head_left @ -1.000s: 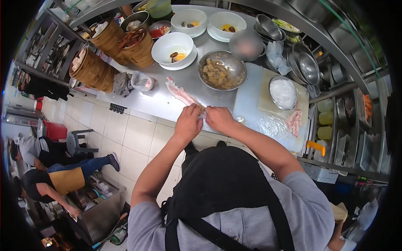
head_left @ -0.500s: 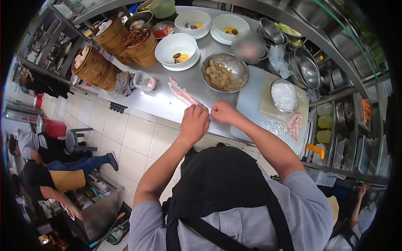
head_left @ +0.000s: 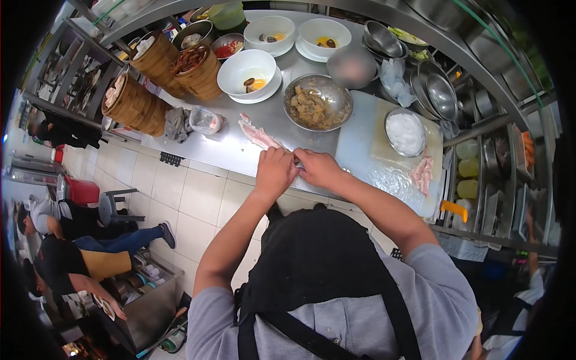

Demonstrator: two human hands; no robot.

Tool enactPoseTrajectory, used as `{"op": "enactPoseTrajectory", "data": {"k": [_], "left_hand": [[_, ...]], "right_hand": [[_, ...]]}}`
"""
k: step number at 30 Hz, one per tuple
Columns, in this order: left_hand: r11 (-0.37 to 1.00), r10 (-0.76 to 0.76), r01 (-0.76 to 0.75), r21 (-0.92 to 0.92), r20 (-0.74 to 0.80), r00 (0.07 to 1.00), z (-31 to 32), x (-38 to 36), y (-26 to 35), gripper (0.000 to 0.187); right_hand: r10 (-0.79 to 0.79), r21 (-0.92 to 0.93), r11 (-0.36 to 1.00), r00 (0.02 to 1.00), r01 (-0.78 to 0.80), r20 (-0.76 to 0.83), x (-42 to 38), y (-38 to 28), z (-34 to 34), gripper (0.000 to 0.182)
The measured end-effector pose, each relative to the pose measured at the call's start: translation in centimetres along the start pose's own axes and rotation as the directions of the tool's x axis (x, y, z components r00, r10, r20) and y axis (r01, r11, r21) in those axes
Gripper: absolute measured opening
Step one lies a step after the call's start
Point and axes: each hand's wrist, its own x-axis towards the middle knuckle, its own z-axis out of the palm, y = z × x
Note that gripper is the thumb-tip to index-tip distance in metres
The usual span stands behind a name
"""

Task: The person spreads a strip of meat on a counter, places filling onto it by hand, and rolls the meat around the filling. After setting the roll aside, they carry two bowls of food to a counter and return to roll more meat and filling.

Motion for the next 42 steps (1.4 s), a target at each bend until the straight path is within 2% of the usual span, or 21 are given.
{"op": "enactPoseTrajectory", "data": {"k": [2, 3, 5, 6, 8, 12, 14, 15, 17, 22, 24, 26, 28, 33, 35, 36, 38, 39, 41, 42], "left_hand": [[0.985, -0.139, 0.135, -0.11, -0.028, 0.99, 0.2, -0.2, -0.8, 0.012], [0.985, -0.139, 0.135, -0.109, -0.028, 0.99, 0.3, -0.3, -1.1, 0.012], [0.917, -0.304, 0.297, -0.266, 0.016, 0.952, 0.4, -0.4, -1.4, 0.009], [0.917, -0.308, 0.3, -0.264, 0.012, 0.951, 0.3, -0.3, -1.4, 0.009], [0.746, -0.522, 0.524, -0.411, 0.128, 0.843, 0.2, -0.1, -1.6, 0.011], [0.788, -0.469, 0.455, -0.415, 0.076, 0.88, -0.3, -0.4, -2.0, 0.025], [0.936, -0.23, 0.231, -0.267, 0.035, 0.973, -0.7, -0.9, -1.5, 0.036], [0.935, -0.233, 0.233, -0.266, 0.032, 0.972, -0.6, -1.1, -1.3, 0.036], [0.943, -0.235, 0.256, -0.212, 0.119, 0.965, 0.3, -1.3, -1.1, 0.044], [0.948, -0.27, 0.283, -0.144, 0.104, 0.957, 1.8, -1.5, -1.8, 0.038], [0.946, -0.282, 0.296, -0.135, 0.111, 0.953, 1.4, -1.2, -1.5, 0.035], [0.865, -0.374, 0.381, -0.326, 0.088, 0.923, 0.9, -1.0, -1.1, 0.028], [0.866, -0.383, 0.4, -0.3, 0.116, 0.917, 0.6, -1.0, -1.0, 0.028], [0.892, -0.379, 0.397, -0.216, 0.122, 0.917, 0.5, -0.5, -2.1, 0.027], [0.833, -0.452, 0.508, -0.221, 0.26, 0.854, 0.2, 0.1, -2.8, 0.027], [0.834, -0.45, 0.507, -0.219, 0.261, 0.854, 0.1, 0.5, -3.0, 0.027], [0.682, -0.557, 0.677, -0.275, 0.403, 0.726, -0.3, 1.3, -3.3, 0.028], [0.685, -0.555, 0.675, -0.275, 0.404, 0.727, -0.5, 1.5, -3.3, 0.028], [0.614, -0.653, 0.751, -0.243, 0.378, 0.656, -0.7, 1.9, -3.3, 0.03], [0.618, -0.65, 0.748, -0.243, 0.378, 0.659, -0.7, 2.0, -3.5, 0.03]], "right_hand": [[0.001, -0.024, 1.0, 1.0, -0.002, -0.009, 0.4, -0.2, 0.3, 0.034], [0.001, -0.05, 0.999, 1.0, -0.002, -0.014, 0.6, -0.2, 0.4, 0.033], [-0.006, -0.052, 0.999, 0.999, 0.004, -0.044, 1.1, -0.3, 0.9, 0.03], [-0.011, -0.054, 0.999, 0.997, 0.007, -0.072, 1.3, -0.2, 1.1, 0.028], [-0.057, -0.06, 0.997, 0.995, 0.052, -0.077, 2.0, 0.1, 1.3, 0.025], [-0.126, -0.024, 0.992, 0.991, 0.125, -0.053, 2.8, 0.4, 1.0, 0.018], [-0.158, -0.022, 0.987, 0.986, 0.157, -0.045, 3.2, 0.5, 0.7, 0.017], [-0.185, -0.016, 0.983, 0.982, 0.185, -0.038, 3.3, 0.6, 0.6, 0.016], [-0.219, -0.021, 0.976, 0.976, 0.219, 0.004, 3.8, 0.7, 0.0, 0.015], [-0.26, -0.003, 0.965, 0.959, 0.262, 0.117, 4.4, 0.5, -1.5, 0.012], [-0.161, 0.07, 0.985, 0.986, 0.157, 0.047, 4.3, 0.7, -1.6, 0.015], [-0.113, 0.118, 0.987, 0.994, 0.111, 0.009, 3.9, 1.2, -1.7, 0.016], [-0.059, 0.169, 0.983, 0.998, 0.063, -0.03, 3.4, 1.7, -1.6, 0.018], [-0.009, 0.169, 0.986, 0.999, 0.001, 0.046, 2.4, 2.3, -1.5, 0.021], [0.005, 0.16, 0.987, 0.998, -0.016, 0.065, 2.4, 2.1, -1.6, 0.021], [0.019, 0.149, 0.988, 0.996, -0.032, 0.086, 2.4, 2.0, -1.6, 0.021], [0.025, 0.15, 0.988, 0.994, -0.041, 0.105, 2.6, 1.8, -1.7, 0.022], [0.03, 0.148, 0.988, 0.992, -0.049, 0.125, 2.7, 1.8, -1.7, 0.022], [0.036, 0.154, 0.987, 0.992, -0.054, 0.118, 2.8, 1.7, -1.6, 0.022], [0.041, 0.159, 0.985, 0.993, -0.059, 0.115, 2.8, 1.7, -1.5, 0.023]]}}
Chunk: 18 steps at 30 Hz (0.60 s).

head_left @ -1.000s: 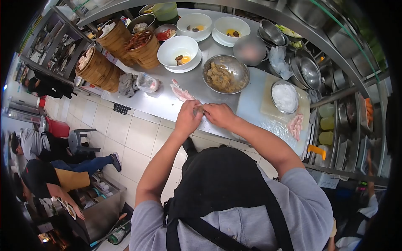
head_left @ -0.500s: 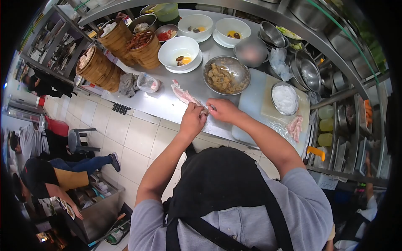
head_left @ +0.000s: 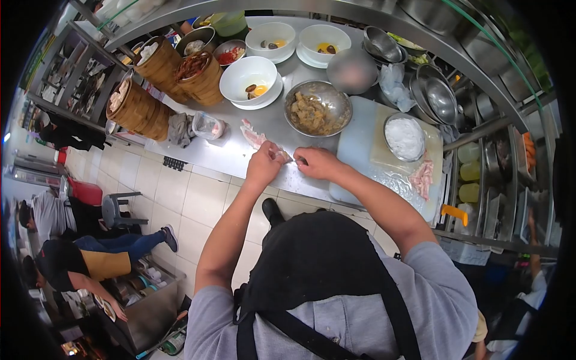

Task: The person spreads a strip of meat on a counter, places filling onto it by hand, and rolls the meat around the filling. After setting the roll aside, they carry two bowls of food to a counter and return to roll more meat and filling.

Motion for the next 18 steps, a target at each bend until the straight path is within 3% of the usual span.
{"op": "enactPoseTrajectory", "data": {"k": [6, 8, 9, 10, 11, 12, 14, 18], "left_hand": [[0.987, 0.139, -0.134, 0.087, -0.051, 0.989, 0.0, 1.3, -1.8, 0.029], [1.0, -0.006, 0.005, 0.013, 0.119, 0.993, -0.6, 1.7, -1.5, 0.026], [1.0, -0.008, 0.006, 0.014, 0.117, 0.993, -0.7, 1.4, -1.3, 0.026], [0.968, 0.2, -0.187, 0.167, -0.06, 0.978, -0.5, 0.9, -1.0, 0.023], [0.876, 0.417, -0.336, 0.345, -0.196, 0.887, -0.3, 0.5, -1.0, 0.021], [0.877, 0.416, -0.335, 0.346, -0.196, 0.888, -0.2, 0.1, -1.2, 0.021], [0.731, 0.583, -0.493, 0.472, -0.057, 0.81, 0.0, -0.7, -1.4, 0.02], [0.674, 0.598, -0.487, 0.555, -0.023, 0.801, 0.7, -1.7, -1.2, 0.022]], "right_hand": [[-0.038, -0.05, 0.998, 0.988, 0.03, -0.151, 0.6, -0.7, 1.8, 0.024], [-0.033, -0.035, 0.999, 0.985, 0.027, -0.172, 1.1, -0.9, 2.0, 0.024], [-0.027, -0.019, 1.0, 0.981, 0.024, -0.192, 1.4, -1.1, 2.0, 0.023], [-0.03, -0.019, 0.999, 0.981, 0.027, -0.191, 1.7, -1.2, 2.0, 0.023], [-0.012, -0.011, 1.0, 0.982, 0.01, -0.19, 1.9, -1.3, 1.8, 0.022], [0.008, -0.002, 1.0, 0.982, -0.009, -0.189, 2.0, -1.4, 1.7, 0.021], [0.039, 0.021, 0.999, 0.984, -0.036, -0.176, 2.2, -1.5, 1.4, 0.021], [0.109, 0.045, 0.994, 0.986, -0.104, -0.126, 2.4, -1.4, 1.1, 0.021]]}}
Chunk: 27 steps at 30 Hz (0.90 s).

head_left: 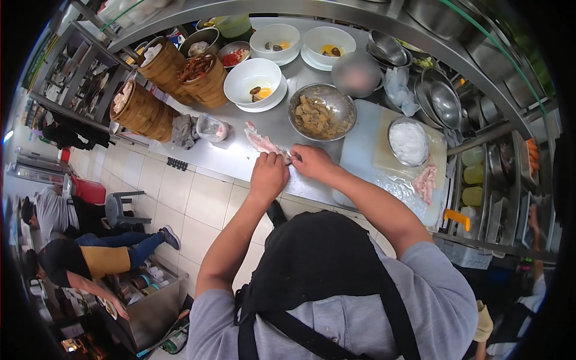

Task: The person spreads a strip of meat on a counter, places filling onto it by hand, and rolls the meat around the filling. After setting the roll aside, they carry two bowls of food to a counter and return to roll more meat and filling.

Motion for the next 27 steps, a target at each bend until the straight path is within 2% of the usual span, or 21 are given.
{"op": "enactPoseTrajectory", "data": {"k": [6, 11, 12, 14, 18, 20, 24, 26, 27], "left_hand": [[0.993, -0.069, 0.061, 0.097, 0.074, 0.995, 0.0, 0.9, 0.5, 0.024], [0.979, -0.183, 0.197, -0.059, 0.192, 0.964, -0.5, 0.4, 1.4, 0.032], [0.979, -0.182, 0.197, -0.06, 0.195, 0.964, -0.4, 0.3, 1.3, 0.032], [0.95, -0.219, 0.254, -0.181, 0.19, 0.957, -0.2, 0.1, 0.9, 0.038], [0.924, -0.267, 0.306, -0.229, 0.187, 0.945, -1.0, 0.5, 0.2, 0.036], [0.725, -0.471, 0.587, -0.36, 0.363, 0.804, -1.9, 1.1, 0.6, 0.034], [0.691, -0.486, 0.632, -0.352, 0.421, 0.766, -2.0, 1.3, 0.0, 0.038], [0.86, -0.37, 0.431, -0.274, 0.247, 0.896, -0.6, 0.9, -1.1, 0.041], [0.86, -0.37, 0.431, -0.273, 0.246, 0.896, -0.4, 1.0, -1.3, 0.041]], "right_hand": [[0.019, 0.042, 0.999, 1.0, -0.019, -0.005, -1.1, 0.2, -0.4, 0.022], [0.025, 0.054, 0.998, 1.0, -0.025, -0.007, -2.1, 0.7, -0.6, 0.023], [0.019, 0.034, 0.999, 1.0, -0.019, -0.005, -2.3, 0.8, -0.5, 0.024], [0.019, 0.036, 0.999, 1.0, -0.019, 0.0, -2.6, 1.0, -0.6, 0.024], [0.021, 0.027, 0.999, 0.999, -0.022, 0.026, -2.5, 1.0, -0.6, 0.025], [0.026, 0.025, 0.999, 0.999, -0.028, 0.044, -2.3, 0.7, -0.8, 0.025], [0.019, 0.02, 1.0, 0.999, -0.02, 0.041, -2.1, 0.4, -0.8, 0.024], [0.013, 0.022, 1.0, 0.999, -0.013, 0.037, -1.9, 0.5, -0.7, 0.024], [0.01, 0.026, 1.0, 0.999, -0.011, 0.032, -1.9, 0.6, -0.6, 0.025]]}}
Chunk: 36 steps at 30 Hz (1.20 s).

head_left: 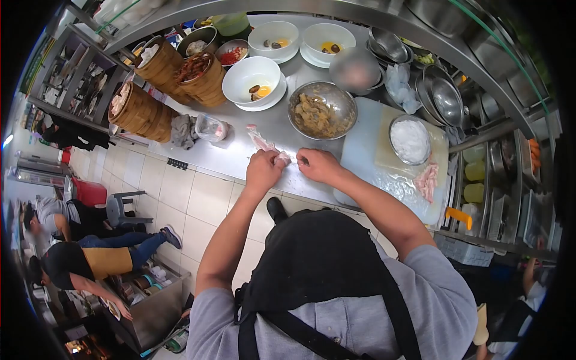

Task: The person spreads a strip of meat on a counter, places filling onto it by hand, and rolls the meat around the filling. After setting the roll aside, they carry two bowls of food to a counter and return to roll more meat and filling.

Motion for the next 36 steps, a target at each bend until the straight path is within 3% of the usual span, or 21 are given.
{"op": "enactPoseTrajectory", "data": {"k": [3, 5, 6, 8, 12, 14, 17, 21, 27, 29, 33, 35, 36], "left_hand": [[0.999, -0.021, 0.015, -0.048, -0.11, 0.994, -0.1, 0.3, 0.0, 0.037], [0.939, 0.29, -0.259, 0.228, -0.114, 0.95, -0.6, 0.2, 0.0, 0.03], [0.938, 0.292, -0.261, 0.23, -0.11, 0.95, -0.6, -0.1, 0.2, 0.03], [0.843, 0.472, -0.411, 0.347, -0.109, 0.875, -0.3, -0.6, 0.7, 0.033], [0.842, 0.406, -0.352, 0.408, -0.051, 0.912, 0.6, -0.3, 0.4, 0.033], [0.921, 0.241, -0.232, 0.314, 0.009, 0.97, 0.6, -0.3, 0.6, 0.032], [0.98, 0.12, -0.122, 0.154, 0.023, 0.992, 0.2, -1.1, 1.0, 0.034], [0.987, 0.162, -0.16, 0.03, -0.096, 0.982, 0.2, -1.2, -0.1, 0.035], [0.989, 0.124, -0.12, -0.087, 0.033, 0.992, -1.3, 0.1, 0.0, 0.034], [0.967, -0.077, 0.099, -0.235, 0.099, 0.992, -2.0, 0.3, 0.7, 0.034], [0.983, 0.009, 0.007, -0.182, 0.084, 0.996, -0.6, 1.6, -2.4, 0.033], [0.984, 0.173, -0.174, -0.032, -0.037, 0.984, -0.2, 2.3, -3.3, 0.034], [0.984, 0.174, -0.175, -0.032, -0.038, 0.984, -0.3, 2.6, -3.4, 0.034]], "right_hand": [[0.004, 0.007, 1.0, 1.0, -0.004, 0.02, 0.0, 0.2, -0.1, 0.025], [0.009, 0.007, 1.0, 1.0, -0.009, 0.015, 0.1, 0.2, -0.1, 0.025], [0.013, 0.007, 1.0, 1.0, -0.014, 0.015, 0.0, 0.2, 0.0, 0.024], [0.01, 0.008, 1.0, 1.0, -0.01, 0.004, -0.1, 0.2, 0.1, 0.024], [-0.001, 0.002, 1.0, 1.0, 0.001, 0.008, -0.1, 0.3, 0.1, 0.023], [-0.007, 0.005, 1.0, 1.0, 0.007, 0.009, -0.2, 0.4, 0.1, 0.023], [-0.02, 0.004, 1.0, 1.0, 0.02, -0.001, -0.3, 0.5, 0.2, 0.023], [-0.029, -0.005, 1.0, 0.999, 0.029, -0.018, -0.5, 0.7, 0.4, 0.023], [-0.028, -0.01, 1.0, 0.999, 0.028, -0.022, -0.6, 0.5, 0.4, 0.022], [-0.019, -0.009, 1.0, 1.0, 0.019, -0.016, -0.7, 0.4, 0.3, 0.021], [0.0, 0.003, 1.0, 1.0, 0.0, -0.014, -0.8, 0.2, 0.1, 0.021], [0.003, 0.008, 1.0, 1.0, -0.003, -0.015, -0.8, 0.2, 0.2, 0.021], [0.005, 0.014, 1.0, 1.0, -0.005, -0.017, -0.8, 0.2, 0.2, 0.021]]}}
